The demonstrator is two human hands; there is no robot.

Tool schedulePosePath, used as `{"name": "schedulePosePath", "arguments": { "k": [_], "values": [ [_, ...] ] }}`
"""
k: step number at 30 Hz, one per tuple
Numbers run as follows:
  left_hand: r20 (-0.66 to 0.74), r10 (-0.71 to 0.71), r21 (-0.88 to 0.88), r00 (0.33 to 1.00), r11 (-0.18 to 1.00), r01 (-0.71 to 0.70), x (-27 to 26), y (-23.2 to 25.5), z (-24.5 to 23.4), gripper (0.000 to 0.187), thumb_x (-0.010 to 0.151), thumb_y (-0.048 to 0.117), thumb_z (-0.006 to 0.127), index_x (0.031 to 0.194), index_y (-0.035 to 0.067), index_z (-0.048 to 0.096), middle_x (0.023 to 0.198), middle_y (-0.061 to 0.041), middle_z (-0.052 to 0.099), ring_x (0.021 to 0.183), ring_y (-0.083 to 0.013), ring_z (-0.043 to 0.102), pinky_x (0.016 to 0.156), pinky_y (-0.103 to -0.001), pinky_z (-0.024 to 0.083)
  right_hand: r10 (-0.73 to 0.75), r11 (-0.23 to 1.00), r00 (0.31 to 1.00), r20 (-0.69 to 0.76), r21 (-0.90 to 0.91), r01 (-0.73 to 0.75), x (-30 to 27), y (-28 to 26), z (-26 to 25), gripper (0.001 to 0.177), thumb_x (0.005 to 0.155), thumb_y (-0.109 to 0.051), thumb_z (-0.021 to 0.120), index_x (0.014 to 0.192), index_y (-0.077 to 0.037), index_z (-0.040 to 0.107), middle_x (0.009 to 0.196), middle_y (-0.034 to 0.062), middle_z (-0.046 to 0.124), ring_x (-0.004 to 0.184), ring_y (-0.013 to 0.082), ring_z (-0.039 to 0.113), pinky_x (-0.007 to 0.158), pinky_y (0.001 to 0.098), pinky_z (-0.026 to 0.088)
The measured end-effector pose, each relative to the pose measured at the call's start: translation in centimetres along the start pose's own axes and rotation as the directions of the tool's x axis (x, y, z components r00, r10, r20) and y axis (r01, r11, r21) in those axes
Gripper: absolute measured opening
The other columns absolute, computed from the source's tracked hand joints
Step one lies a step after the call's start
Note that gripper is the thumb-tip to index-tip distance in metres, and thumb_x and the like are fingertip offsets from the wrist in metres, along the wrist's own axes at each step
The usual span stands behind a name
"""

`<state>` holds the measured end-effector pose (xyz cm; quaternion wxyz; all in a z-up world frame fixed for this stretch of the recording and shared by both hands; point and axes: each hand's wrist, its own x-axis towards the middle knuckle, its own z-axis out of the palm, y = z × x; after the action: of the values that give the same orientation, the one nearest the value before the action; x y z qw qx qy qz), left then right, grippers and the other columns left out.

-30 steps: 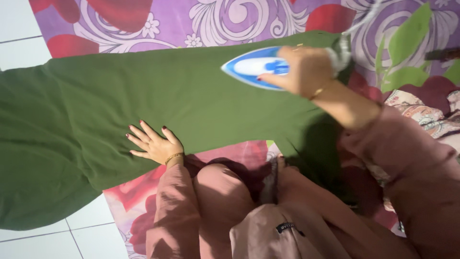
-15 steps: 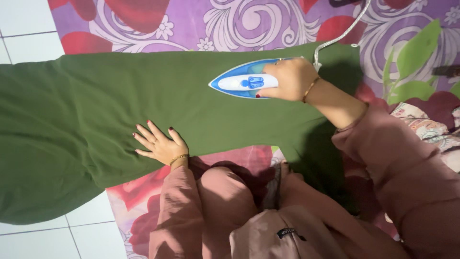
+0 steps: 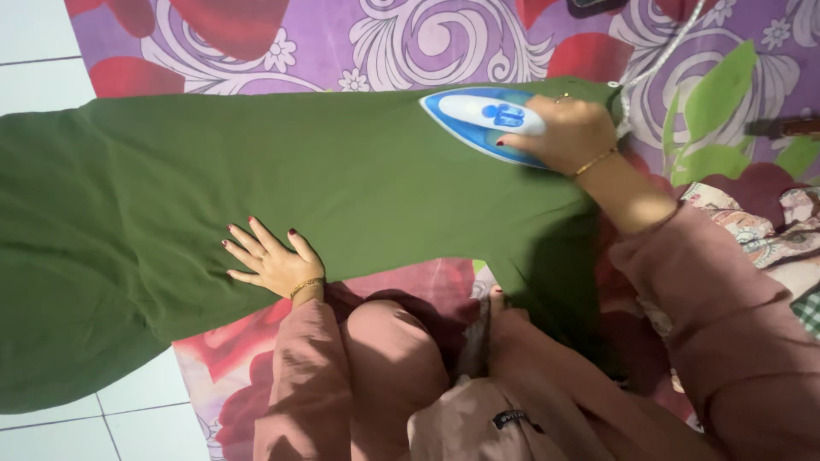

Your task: The person irons a pair of green trousers laid out on a floral-patterned mat. They use a blue and white iron to smooth the fabric, repeatedly folding and unfolding the trousers to iron different sections.

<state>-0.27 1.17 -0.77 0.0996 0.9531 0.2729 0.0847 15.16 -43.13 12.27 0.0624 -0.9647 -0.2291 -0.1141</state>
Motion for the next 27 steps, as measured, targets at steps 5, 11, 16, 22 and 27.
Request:
{"name": "schedulePosePath", "arguments": {
  "k": [5, 11, 16, 22, 27],
  "values": [
    [0.01, -0.004, 0.014, 1.0, 1.0, 0.004, 0.0, 0.0, -0.3, 0.073, 0.095, 0.037, 0.059, 0.16, 0.009, 0.042, 0.172, -0.019, 0.024, 0.159, -0.0411, 0.015, 0.121, -0.072, 0.004, -0.125, 0.991, 0.992, 0.025, 0.061, 0.123, -0.3, 1.2, 0.1, 0.055, 0.087, -0.07, 0.072, 0.091, -0.015, 0.073, 0.076, 0.0072, 0.068, 0.067, 0.0271, 0.068, 0.063, 0.0385, 0.054],
    [0.002, -0.008, -0.011, 1.0, 1.0, 0.008, 0.3, 0.6, -0.2, 0.073, 0.096, 0.037, 0.059, 0.161, 0.008, 0.043, 0.171, -0.02, 0.025, 0.159, -0.0415, 0.016, 0.121, -0.072, 0.004, -0.024, 1.0, 0.997, 0.074, -0.011, 0.025, 0.5, 0.3, -0.1, 0.058, 0.087, -0.072, 0.072, 0.08, -0.014, 0.069, 0.068, 0.0093, 0.065, 0.061, 0.0284, 0.066, 0.058, 0.039, 0.054],
    [0.005, -0.011, -0.001, 1.0, 1.0, 0.011, 0.1, 0.4, -0.1, 0.073, 0.096, 0.038, 0.058, 0.161, 0.008, 0.042, 0.172, -0.019, 0.024, 0.159, -0.0415, 0.015, 0.121, -0.072, 0.004, -0.005, 1.0, 0.997, 0.073, 0.007, 0.004, 0.1, 0.3, -0.2, 0.06, 0.089, -0.072, 0.072, 0.081, -0.013, 0.069, 0.069, 0.0108, 0.064, 0.062, 0.0298, 0.066, 0.059, 0.0397, 0.054],
    [0.011, -0.007, -0.004, 1.0, 1.0, 0.007, 0.0, 0.3, -0.1, 0.073, 0.097, 0.038, 0.058, 0.161, 0.008, 0.042, 0.172, -0.019, 0.023, 0.16, -0.0412, 0.014, 0.121, -0.072, 0.003, 0.135, 0.99, 0.985, 0.109, -0.048, -0.131, -1.4, 1.6, -1.0, 0.056, 0.09, -0.069, 0.074, 0.085, -0.014, 0.071, 0.073, 0.0106, 0.068, 0.065, 0.031, 0.067, 0.058, 0.0415, 0.053],
    [0.004, 0.013, 0.007, 1.0, 1.0, -0.013, 0.1, 0.3, -0.4, 0.073, 0.097, 0.037, 0.058, 0.162, 0.007, 0.043, 0.172, -0.019, 0.022, 0.16, -0.0417, 0.013, 0.122, -0.072, 0.004, 0.221, 0.975, 0.965, 0.14, -0.064, -0.214, -4.0, 4.6, -2.0, 0.049, 0.096, -0.062, 0.073, 0.09, -0.013, 0.074, 0.077, 0.0106, 0.07, 0.066, 0.0281, 0.07, 0.061, 0.0397, 0.054]
  ]
}}
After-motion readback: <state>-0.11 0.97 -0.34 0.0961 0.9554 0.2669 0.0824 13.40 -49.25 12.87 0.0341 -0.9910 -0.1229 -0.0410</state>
